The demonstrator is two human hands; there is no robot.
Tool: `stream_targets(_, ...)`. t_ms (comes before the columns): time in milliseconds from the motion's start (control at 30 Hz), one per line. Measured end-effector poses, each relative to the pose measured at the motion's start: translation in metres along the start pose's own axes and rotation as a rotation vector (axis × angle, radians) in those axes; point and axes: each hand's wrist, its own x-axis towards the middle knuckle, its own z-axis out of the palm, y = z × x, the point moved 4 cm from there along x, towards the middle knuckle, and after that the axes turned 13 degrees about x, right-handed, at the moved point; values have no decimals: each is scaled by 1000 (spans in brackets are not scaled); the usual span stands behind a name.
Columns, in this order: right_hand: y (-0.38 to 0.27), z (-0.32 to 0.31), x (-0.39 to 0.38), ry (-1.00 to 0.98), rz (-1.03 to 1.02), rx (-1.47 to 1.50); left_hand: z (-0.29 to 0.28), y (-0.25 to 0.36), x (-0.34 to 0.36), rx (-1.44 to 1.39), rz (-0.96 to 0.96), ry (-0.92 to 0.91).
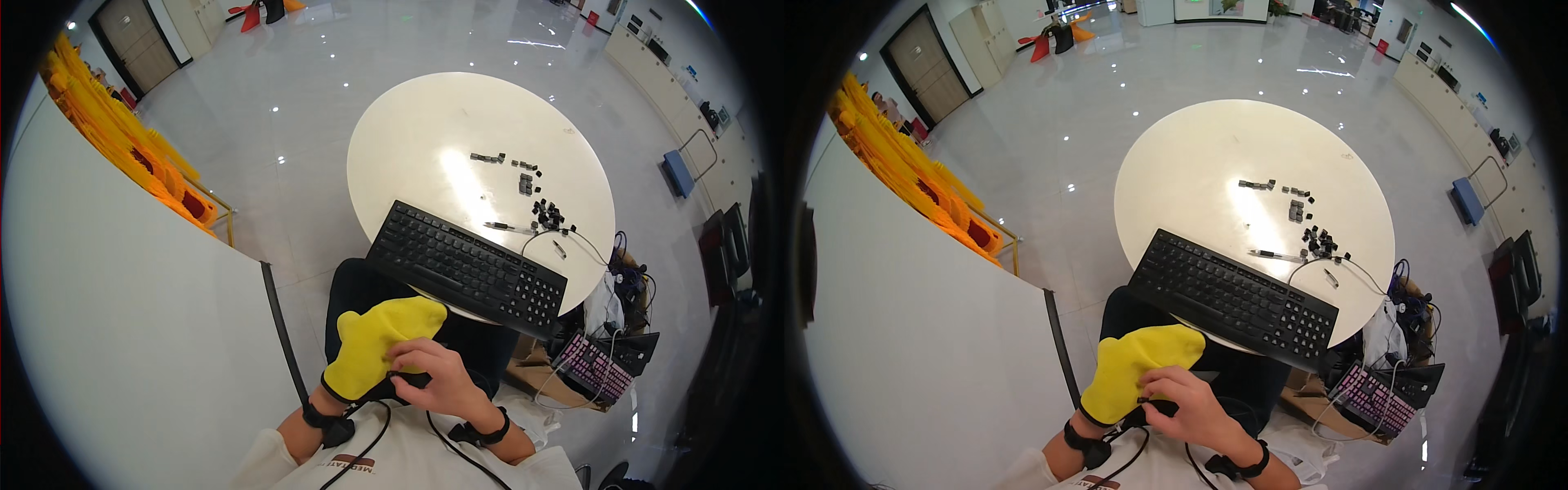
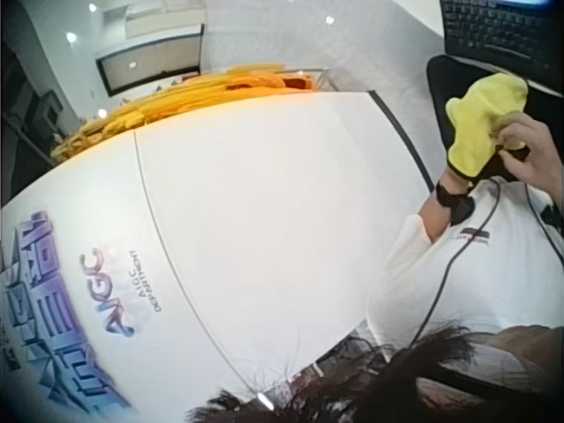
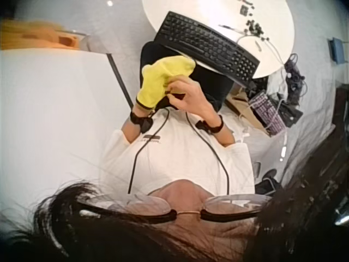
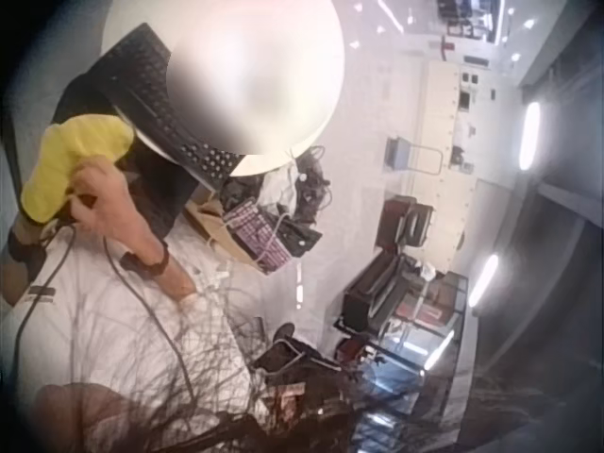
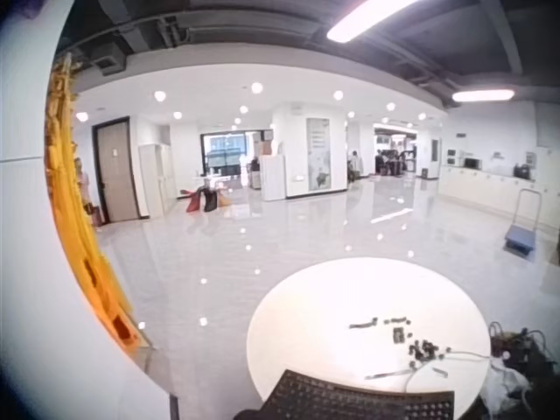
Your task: Replace or clean keycaps on a computer keyboard.
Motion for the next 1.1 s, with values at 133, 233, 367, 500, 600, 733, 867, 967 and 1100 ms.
stream_targets(133, -15, 0, 3, -156, 52, 244, -3, 3, 4, 226, 3, 116)
stream_targets(233, -26, -2, 7, -230, 67, 384, -1, 19, 8, 679, 161, 268)
stream_targets(367, -16, -7, 6, -279, 59, 595, -11, 36, -1, 503, 261, 302)
stream_targets(500, 10, -2, 5, -267, 50, 828, -21, 38, -10, 298, 273, 291)
stream_targets(600, 24, 14, 8, -269, 87, 991, -28, 38, -15, 174, 253, 269)
stream_targets(733, 34, 30, 12, -265, 117, 1158, -30, 35, -20, 71, 233, 228)
stream_targets(867, 46, 37, 16, -230, 122, 1165, -32, 37, -25, 27, 227, 226)
stream_targets(967, 48, 37, 15, -224, 101, 1246, -34, 36, -25, 3, 225, 230)
stream_targets(1100, 48, 32, 10, -230, 158, 1305, -36, 33, -23, -20, 234, 253)
